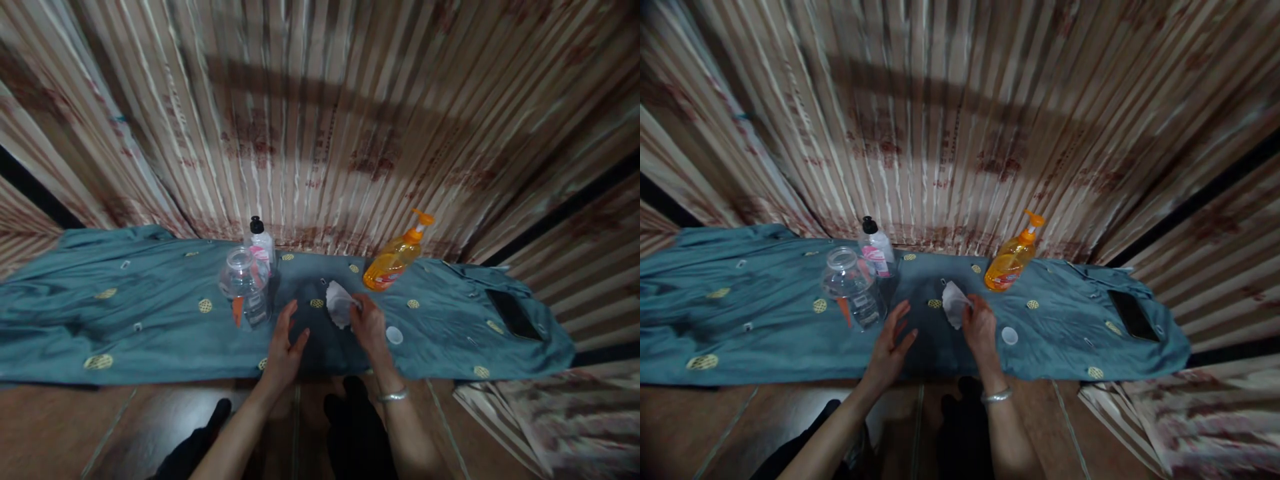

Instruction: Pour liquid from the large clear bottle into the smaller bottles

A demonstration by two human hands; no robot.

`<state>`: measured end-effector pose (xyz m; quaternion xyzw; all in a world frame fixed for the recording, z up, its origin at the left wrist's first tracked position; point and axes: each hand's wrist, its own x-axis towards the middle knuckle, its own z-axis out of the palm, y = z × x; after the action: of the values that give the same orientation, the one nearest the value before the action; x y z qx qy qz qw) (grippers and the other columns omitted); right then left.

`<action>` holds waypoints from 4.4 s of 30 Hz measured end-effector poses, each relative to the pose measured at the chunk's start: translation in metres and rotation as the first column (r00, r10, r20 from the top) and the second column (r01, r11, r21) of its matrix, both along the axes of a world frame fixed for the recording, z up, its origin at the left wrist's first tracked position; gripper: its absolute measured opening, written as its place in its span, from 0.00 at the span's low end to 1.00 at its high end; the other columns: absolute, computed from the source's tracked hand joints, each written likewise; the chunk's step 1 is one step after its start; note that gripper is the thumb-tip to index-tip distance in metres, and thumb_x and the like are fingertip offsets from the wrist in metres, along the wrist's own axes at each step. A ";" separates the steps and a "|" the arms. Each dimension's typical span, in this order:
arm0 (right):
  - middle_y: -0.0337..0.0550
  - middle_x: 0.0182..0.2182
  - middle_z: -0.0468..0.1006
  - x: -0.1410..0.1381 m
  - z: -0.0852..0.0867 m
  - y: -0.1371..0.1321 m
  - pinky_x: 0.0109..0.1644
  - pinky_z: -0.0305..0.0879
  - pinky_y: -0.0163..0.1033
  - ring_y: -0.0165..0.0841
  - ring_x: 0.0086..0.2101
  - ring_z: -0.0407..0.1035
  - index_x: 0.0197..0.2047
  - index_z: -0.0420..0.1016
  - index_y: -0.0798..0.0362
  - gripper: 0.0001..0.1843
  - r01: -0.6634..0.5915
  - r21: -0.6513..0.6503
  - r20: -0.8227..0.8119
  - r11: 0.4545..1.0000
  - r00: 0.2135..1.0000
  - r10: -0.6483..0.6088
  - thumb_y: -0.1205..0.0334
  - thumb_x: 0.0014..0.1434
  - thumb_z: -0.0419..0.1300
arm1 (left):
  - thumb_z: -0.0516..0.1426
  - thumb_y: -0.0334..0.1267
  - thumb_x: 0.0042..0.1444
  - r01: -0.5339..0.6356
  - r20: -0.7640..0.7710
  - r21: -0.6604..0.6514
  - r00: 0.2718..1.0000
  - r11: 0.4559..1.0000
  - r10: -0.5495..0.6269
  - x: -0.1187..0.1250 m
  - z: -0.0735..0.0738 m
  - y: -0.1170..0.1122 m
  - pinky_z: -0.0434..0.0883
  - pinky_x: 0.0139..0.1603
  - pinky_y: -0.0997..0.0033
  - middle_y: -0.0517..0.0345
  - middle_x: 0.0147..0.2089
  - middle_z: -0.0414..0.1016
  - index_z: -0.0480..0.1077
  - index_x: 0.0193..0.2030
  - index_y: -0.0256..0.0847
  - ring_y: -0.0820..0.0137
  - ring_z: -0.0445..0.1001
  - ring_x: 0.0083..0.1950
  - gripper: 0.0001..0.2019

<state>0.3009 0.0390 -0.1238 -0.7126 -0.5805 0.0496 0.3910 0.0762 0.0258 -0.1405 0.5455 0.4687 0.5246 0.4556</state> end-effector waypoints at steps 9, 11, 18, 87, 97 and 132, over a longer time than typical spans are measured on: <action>0.55 0.51 0.86 -0.026 -0.006 -0.024 0.62 0.78 0.61 0.50 0.52 0.80 0.60 0.80 0.50 0.24 -0.294 -0.065 0.164 0.954 0.940 0.300 0.71 0.64 0.54 | 0.63 0.46 0.60 0.033 -0.052 0.022 0.998 0.999 -0.032 -0.020 0.013 -0.011 0.75 0.69 0.44 0.46 0.61 0.82 0.77 0.58 0.47 0.53 0.80 0.66 0.20; 0.56 0.57 0.84 -0.035 -0.025 -0.030 0.65 0.77 0.63 0.52 0.58 0.78 0.62 0.79 0.50 0.26 -0.359 -0.129 0.186 0.925 0.907 0.378 0.71 0.62 0.58 | 0.64 0.45 0.60 0.047 -0.072 0.048 0.996 0.998 -0.043 -0.023 0.023 -0.016 0.79 0.66 0.47 0.47 0.56 0.84 0.78 0.55 0.47 0.55 0.83 0.61 0.17; 0.55 0.63 0.81 -0.033 -0.049 -0.038 0.69 0.74 0.67 0.52 0.64 0.74 0.67 0.76 0.47 0.27 -0.375 -0.095 0.178 0.922 0.905 0.386 0.66 0.66 0.61 | 0.64 0.48 0.61 -0.004 -0.161 0.155 0.987 0.988 0.030 -0.056 0.064 -0.028 0.83 0.43 0.62 0.57 0.36 0.83 0.81 0.46 0.47 0.63 0.84 0.37 0.11; 0.44 0.41 0.88 -0.067 0.077 -0.001 0.47 0.78 0.46 0.41 0.39 0.82 0.53 0.77 0.50 0.31 -0.359 0.096 -0.518 0.928 0.778 0.355 0.39 0.54 0.75 | 0.74 0.48 0.47 -0.020 -0.207 0.156 0.977 0.987 0.053 -0.015 0.004 -0.016 0.64 0.77 0.34 0.32 0.80 0.60 0.54 0.77 0.43 0.41 0.63 0.81 0.54; 0.40 0.37 0.86 -0.046 0.080 -0.012 0.47 0.76 0.45 0.41 0.39 0.80 0.43 0.80 0.47 0.26 -0.270 0.182 -0.723 0.945 0.615 0.315 0.43 0.47 0.80 | 0.72 0.43 0.46 0.099 -0.270 0.033 0.959 0.995 -0.086 0.005 0.012 -0.021 0.71 0.73 0.37 0.34 0.72 0.74 0.59 0.72 0.39 0.42 0.75 0.72 0.47; 0.47 0.32 0.83 0.006 0.005 -0.010 0.47 0.75 0.47 0.43 0.37 0.79 0.32 0.76 0.46 0.08 -0.361 -0.219 -0.079 0.906 0.932 0.353 0.64 0.64 0.66 | 0.71 0.49 0.35 0.184 -0.035 -0.247 0.979 0.951 -0.199 -0.009 0.055 -0.037 0.78 0.60 0.45 0.49 0.49 0.84 0.71 0.64 0.42 0.47 0.81 0.56 0.44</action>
<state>0.3071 0.0288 -0.1184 -0.6337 -0.6838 0.2007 0.3011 0.0669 -0.0112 -0.0853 0.5439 0.4876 0.4002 0.5535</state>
